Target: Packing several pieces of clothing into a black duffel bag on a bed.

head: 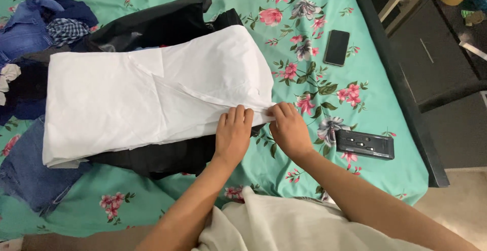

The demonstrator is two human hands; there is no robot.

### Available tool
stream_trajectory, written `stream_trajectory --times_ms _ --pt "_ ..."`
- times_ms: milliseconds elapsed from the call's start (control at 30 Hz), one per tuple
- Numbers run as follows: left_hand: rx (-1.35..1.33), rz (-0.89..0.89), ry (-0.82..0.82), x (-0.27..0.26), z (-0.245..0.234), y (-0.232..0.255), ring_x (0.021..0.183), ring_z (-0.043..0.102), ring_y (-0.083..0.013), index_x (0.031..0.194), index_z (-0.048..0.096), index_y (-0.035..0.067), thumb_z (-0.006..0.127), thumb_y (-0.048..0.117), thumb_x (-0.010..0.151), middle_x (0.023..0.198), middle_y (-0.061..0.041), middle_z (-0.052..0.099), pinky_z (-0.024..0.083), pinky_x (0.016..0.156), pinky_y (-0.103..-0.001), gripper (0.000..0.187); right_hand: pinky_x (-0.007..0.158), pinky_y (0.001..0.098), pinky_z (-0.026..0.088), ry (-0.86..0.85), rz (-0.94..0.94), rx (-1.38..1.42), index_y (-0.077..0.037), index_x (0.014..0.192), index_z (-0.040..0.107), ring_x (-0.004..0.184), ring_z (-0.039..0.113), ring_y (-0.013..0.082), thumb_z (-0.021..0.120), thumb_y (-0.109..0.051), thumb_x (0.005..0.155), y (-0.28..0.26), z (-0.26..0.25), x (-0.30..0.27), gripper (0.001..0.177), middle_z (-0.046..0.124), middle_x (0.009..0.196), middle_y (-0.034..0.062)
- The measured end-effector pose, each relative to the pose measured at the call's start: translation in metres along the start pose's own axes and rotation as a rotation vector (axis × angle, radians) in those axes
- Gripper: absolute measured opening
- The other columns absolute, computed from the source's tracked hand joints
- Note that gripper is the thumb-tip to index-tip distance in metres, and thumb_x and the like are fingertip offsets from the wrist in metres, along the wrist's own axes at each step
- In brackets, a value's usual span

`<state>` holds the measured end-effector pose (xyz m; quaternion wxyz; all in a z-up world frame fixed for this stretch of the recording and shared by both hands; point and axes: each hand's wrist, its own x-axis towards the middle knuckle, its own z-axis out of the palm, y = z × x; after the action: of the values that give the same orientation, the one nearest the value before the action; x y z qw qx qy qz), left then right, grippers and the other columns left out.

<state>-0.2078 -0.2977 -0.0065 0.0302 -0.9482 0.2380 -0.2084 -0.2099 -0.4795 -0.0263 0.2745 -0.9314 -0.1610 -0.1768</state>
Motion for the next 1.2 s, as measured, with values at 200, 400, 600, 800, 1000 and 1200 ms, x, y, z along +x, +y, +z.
stream_trajectory --times_ms 200,400,600,800,1000,1200 --pt "0.099 0.066 0.002 0.006 0.003 0.017 0.099 0.054 -0.0182 0.115 0.058 0.011 0.066 0.018 0.082 0.103 -0.003 0.056 0.043 0.084 -0.034 0.035 0.076 0.0377 0.055 -0.076 0.622 0.265 -0.009 0.107 0.06 0.087 0.07 0.0263 0.074 -0.019 0.09 0.007 0.01 0.002 0.025 0.07 0.101 0.014" --pt "0.217 0.114 -0.111 0.024 0.018 0.029 0.101 0.053 -0.0183 0.115 0.058 0.013 0.068 0.021 0.078 0.102 -0.002 0.055 0.042 0.088 -0.034 0.039 0.084 0.0393 0.056 -0.056 1.298 1.123 -0.007 0.118 0.054 0.101 0.071 0.0243 0.051 -0.024 0.1 0.074 0.082 -0.015 0.025 0.073 0.12 0.018" --pt "0.146 0.206 -0.112 0.034 0.028 0.032 0.108 0.053 -0.0206 0.105 0.059 0.011 0.069 0.02 0.083 0.108 -0.004 0.055 0.042 0.093 -0.033 0.026 0.11 0.0405 0.048 0.132 1.477 1.939 0.001 0.126 0.049 0.128 0.055 0.027 0.044 -0.041 0.106 0.114 0.12 -0.009 0.047 0.052 0.142 0.0161" --pt "0.071 0.309 -0.064 0.042 0.029 0.031 0.126 0.051 -0.0252 0.116 0.06 0.005 0.071 0.015 0.075 0.132 -0.012 0.056 0.041 0.105 -0.034 0.044 0.109 0.0443 0.047 0.338 1.607 2.069 0.002 0.124 0.049 0.125 0.057 0.0298 0.054 -0.045 0.102 0.087 0.069 0.018 0.052 0.057 0.131 0.0162" --pt "-0.193 0.345 -0.07 0.037 0.034 0.04 0.138 0.047 -0.0318 0.127 0.054 0.008 0.072 0.005 0.075 0.144 -0.019 0.052 0.037 0.114 -0.042 0.056 0.103 0.0436 0.052 0.011 1.652 1.997 0.0 0.117 0.06 0.112 0.066 0.0294 0.066 -0.033 0.097 0.095 0.074 0.015 0.04 0.067 0.117 0.0139" --pt "-0.324 0.351 0.004 0.037 0.033 0.044 0.135 0.054 -0.0356 0.122 0.053 0.003 0.069 0.008 0.083 0.14 -0.024 0.059 0.042 0.115 -0.045 0.042 0.098 0.0458 0.053 -0.383 1.417 2.051 -0.007 0.106 0.064 0.1 0.067 0.0255 0.058 -0.03 0.099 0.109 0.081 0.012 0.024 0.069 0.107 0.0085"
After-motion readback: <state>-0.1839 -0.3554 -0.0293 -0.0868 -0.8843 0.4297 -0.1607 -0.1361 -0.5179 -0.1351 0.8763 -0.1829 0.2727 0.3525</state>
